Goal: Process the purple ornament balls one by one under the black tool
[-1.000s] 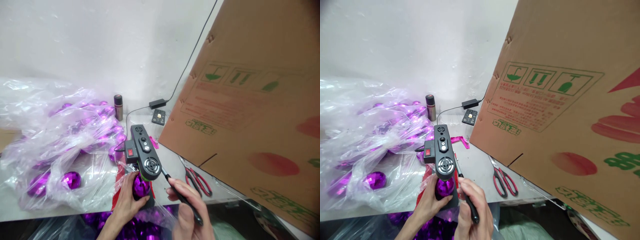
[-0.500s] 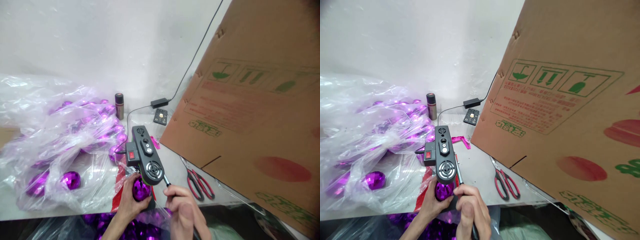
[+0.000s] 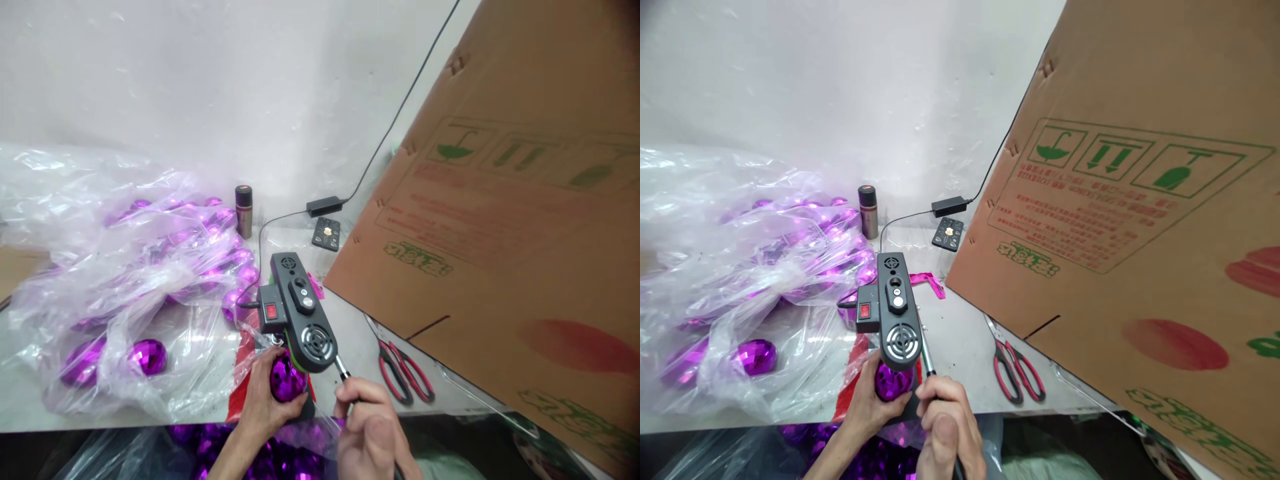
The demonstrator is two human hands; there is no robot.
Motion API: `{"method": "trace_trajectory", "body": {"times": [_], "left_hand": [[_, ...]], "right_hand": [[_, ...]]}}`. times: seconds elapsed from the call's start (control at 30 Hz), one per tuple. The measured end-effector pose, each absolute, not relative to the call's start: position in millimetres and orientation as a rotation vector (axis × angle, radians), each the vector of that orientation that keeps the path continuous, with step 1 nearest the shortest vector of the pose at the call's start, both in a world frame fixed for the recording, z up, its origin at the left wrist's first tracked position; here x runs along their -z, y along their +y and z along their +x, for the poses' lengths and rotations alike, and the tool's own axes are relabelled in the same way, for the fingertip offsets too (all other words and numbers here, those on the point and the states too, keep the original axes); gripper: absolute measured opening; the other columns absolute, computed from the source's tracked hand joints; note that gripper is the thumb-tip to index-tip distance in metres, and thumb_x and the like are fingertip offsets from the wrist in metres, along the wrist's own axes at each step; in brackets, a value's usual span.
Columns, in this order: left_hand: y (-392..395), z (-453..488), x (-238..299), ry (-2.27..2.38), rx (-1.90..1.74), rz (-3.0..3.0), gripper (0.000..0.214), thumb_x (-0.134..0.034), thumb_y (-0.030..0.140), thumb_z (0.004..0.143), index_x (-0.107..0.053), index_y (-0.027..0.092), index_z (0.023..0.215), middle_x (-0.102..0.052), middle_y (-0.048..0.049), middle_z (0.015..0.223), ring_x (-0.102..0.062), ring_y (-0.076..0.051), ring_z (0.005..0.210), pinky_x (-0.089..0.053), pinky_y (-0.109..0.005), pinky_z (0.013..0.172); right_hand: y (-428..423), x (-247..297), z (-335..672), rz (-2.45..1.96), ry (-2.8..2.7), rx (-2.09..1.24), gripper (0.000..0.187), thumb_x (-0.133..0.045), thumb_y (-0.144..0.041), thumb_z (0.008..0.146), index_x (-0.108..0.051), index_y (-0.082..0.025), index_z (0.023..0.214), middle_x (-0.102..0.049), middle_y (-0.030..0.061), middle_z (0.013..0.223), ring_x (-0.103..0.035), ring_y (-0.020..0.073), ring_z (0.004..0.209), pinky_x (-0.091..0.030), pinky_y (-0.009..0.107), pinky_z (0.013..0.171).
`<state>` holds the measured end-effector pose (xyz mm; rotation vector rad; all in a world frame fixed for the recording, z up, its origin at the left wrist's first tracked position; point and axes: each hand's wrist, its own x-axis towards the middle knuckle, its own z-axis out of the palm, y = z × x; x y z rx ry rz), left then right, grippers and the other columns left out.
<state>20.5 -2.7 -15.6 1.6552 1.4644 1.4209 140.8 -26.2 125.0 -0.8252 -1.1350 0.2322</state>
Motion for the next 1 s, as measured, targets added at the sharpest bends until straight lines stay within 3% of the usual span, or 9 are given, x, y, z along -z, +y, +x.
{"method": "trace_trajectory", "body": {"times": [1.0], "left_hand": [[-1, 26, 11, 1.54, -1.389, 1.577, 0.073, -0.085, 0.033, 0.061, -0.068, 0.019, 0.131, -0.078, -0.0154, 0.126, -0.075, -0.041, 0.117, -0.062, -0.064, 0.103]], "right_hand": [[-21, -138, 134, -0.793, -1.106, -0.208, 0.05, -0.052, -0.032, 0.111, -0.055, -0.02, 0.063, -0.066, -0.0018, 0.071, -0.062, 0.0101, 0.055, -0.05, 0.024, 0.051]]}}
